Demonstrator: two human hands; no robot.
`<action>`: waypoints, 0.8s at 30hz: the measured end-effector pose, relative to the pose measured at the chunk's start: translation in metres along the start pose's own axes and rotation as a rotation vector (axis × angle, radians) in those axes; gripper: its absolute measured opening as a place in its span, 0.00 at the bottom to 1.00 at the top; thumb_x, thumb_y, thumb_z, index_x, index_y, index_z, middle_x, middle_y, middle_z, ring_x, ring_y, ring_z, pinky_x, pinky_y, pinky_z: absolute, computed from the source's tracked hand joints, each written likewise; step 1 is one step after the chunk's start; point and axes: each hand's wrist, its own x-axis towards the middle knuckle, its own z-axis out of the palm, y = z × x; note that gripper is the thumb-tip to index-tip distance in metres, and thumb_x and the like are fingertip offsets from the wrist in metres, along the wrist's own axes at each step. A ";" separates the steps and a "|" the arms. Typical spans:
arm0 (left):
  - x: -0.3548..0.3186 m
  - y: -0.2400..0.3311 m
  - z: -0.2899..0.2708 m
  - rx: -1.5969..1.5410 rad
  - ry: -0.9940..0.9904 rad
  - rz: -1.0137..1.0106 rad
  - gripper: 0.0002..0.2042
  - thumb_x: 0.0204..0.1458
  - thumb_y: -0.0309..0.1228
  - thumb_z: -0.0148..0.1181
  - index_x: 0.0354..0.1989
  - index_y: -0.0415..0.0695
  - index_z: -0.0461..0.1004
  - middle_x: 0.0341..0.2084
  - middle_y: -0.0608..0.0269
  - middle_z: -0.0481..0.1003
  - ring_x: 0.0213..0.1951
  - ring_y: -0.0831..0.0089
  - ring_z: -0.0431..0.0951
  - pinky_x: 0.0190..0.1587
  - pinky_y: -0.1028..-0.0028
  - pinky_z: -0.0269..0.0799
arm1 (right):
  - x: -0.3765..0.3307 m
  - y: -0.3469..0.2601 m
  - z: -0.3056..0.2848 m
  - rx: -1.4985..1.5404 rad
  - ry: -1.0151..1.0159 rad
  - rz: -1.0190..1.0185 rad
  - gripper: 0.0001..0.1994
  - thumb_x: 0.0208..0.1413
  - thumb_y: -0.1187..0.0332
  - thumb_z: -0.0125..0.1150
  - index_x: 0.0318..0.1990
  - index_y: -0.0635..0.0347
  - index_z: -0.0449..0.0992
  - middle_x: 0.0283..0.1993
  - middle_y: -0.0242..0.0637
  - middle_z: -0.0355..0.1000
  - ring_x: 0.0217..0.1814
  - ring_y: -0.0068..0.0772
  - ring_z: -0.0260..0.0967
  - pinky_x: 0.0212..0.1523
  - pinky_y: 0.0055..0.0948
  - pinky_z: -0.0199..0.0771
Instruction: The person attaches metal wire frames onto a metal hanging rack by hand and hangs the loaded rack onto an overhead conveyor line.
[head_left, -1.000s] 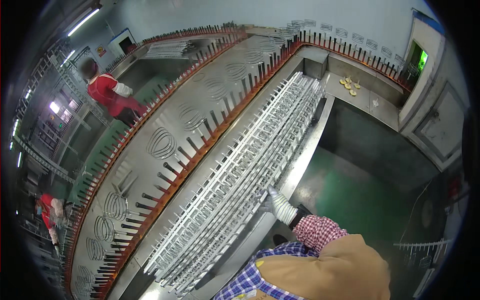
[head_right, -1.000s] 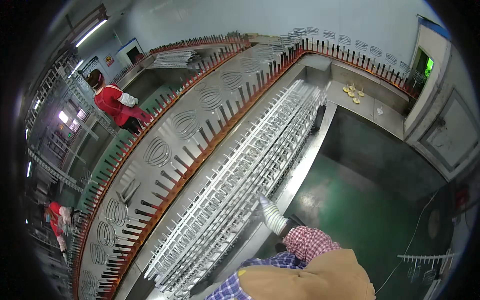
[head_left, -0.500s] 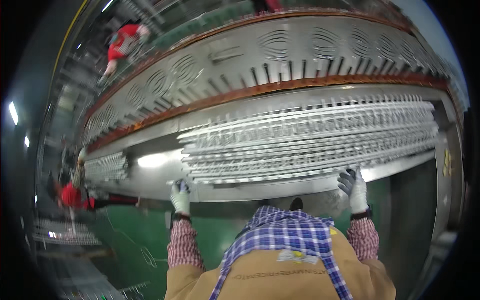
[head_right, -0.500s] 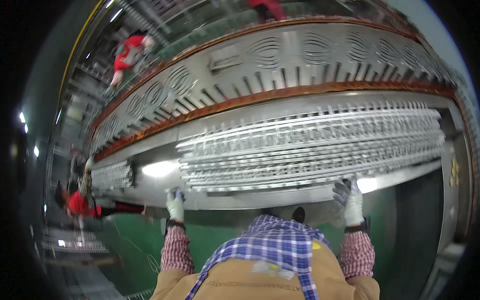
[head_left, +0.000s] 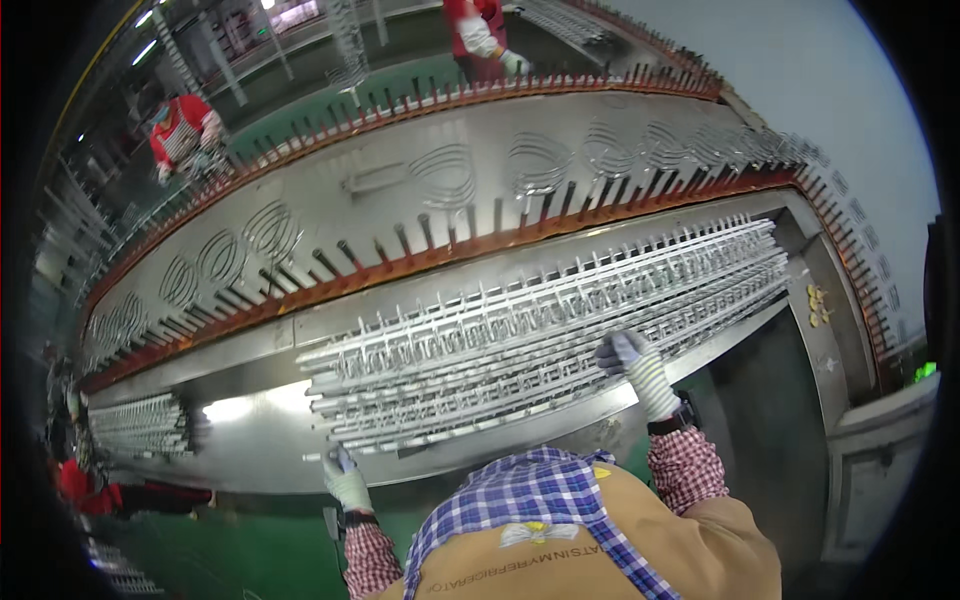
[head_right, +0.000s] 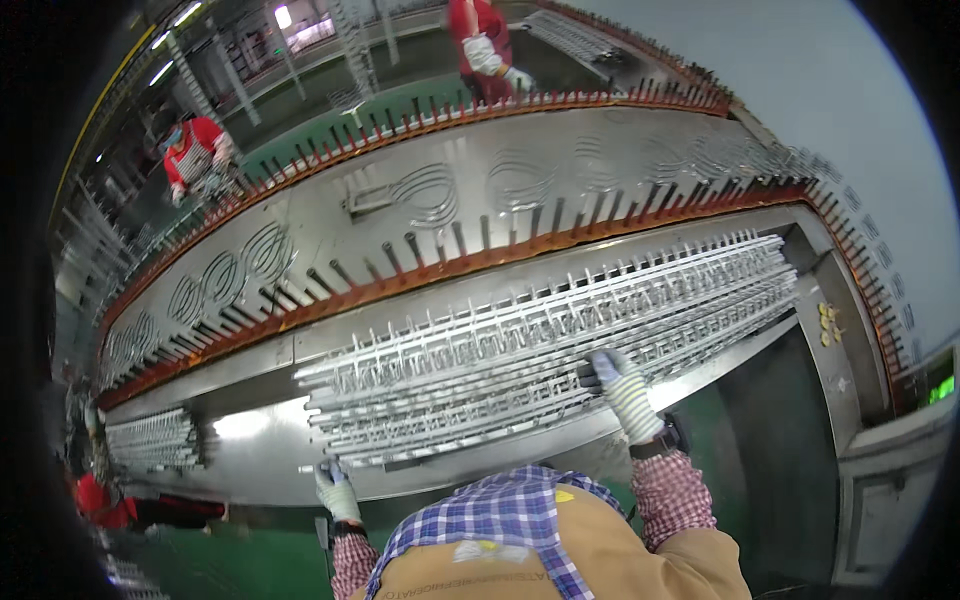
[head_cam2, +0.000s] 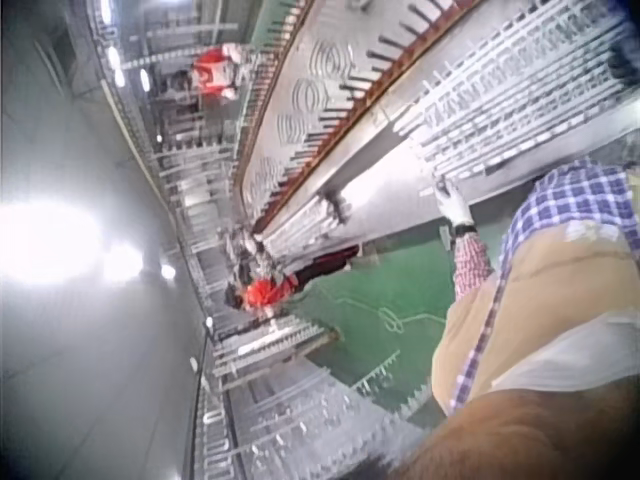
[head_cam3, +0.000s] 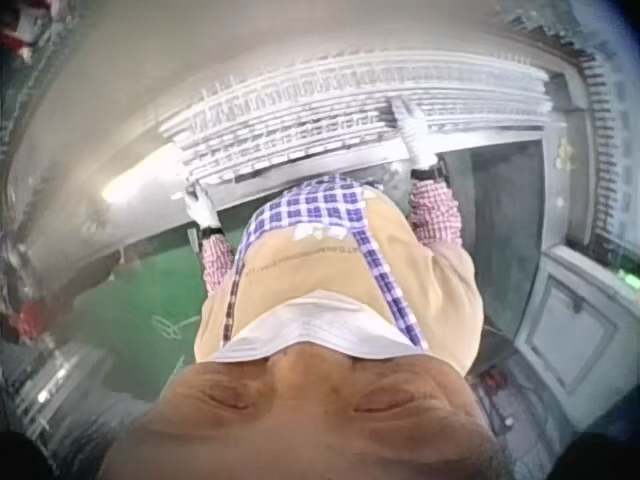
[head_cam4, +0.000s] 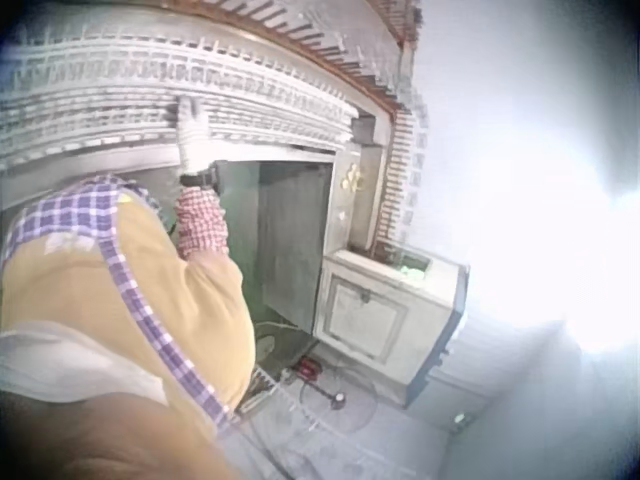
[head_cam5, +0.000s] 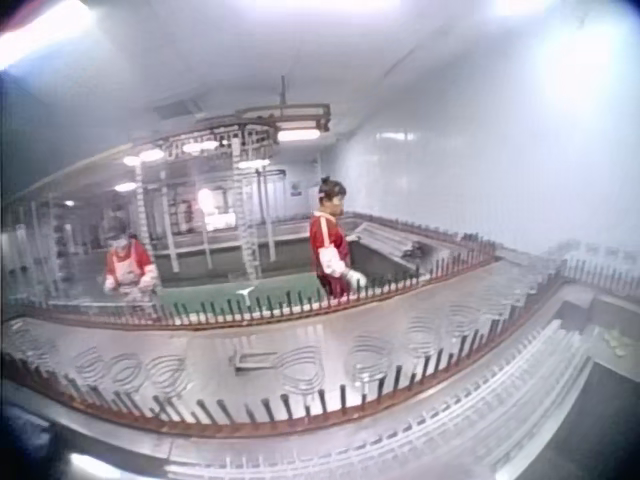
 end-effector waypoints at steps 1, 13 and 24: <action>-0.001 -0.011 0.003 -0.134 -0.024 -0.139 0.05 0.50 0.29 0.48 0.33 0.42 0.66 0.19 0.66 0.66 0.19 0.81 0.61 0.20 0.79 0.58 | 0.001 -0.010 0.010 -0.046 -0.035 0.097 0.20 0.51 0.54 0.49 0.39 0.64 0.67 0.30 0.36 0.70 0.28 0.23 0.68 0.28 0.20 0.69; 0.005 -0.054 0.028 -0.673 -0.024 -0.408 0.06 0.52 0.32 0.45 0.35 0.43 0.64 0.28 0.65 0.70 0.19 0.82 0.63 0.15 0.85 0.57 | 0.226 0.012 -0.048 -0.162 0.180 -0.037 0.19 0.51 0.63 0.51 0.49 0.60 0.61 0.32 0.34 0.69 0.25 0.22 0.65 0.22 0.18 0.64; -0.035 0.010 0.002 -0.336 0.081 -0.644 0.13 0.53 0.33 0.44 0.47 0.49 0.61 0.29 0.69 0.68 0.23 0.82 0.64 0.21 0.82 0.62 | 0.363 0.019 -0.001 0.068 0.079 -0.126 0.09 0.48 0.65 0.52 0.36 0.54 0.65 0.20 0.36 0.68 0.11 0.27 0.58 0.10 0.24 0.54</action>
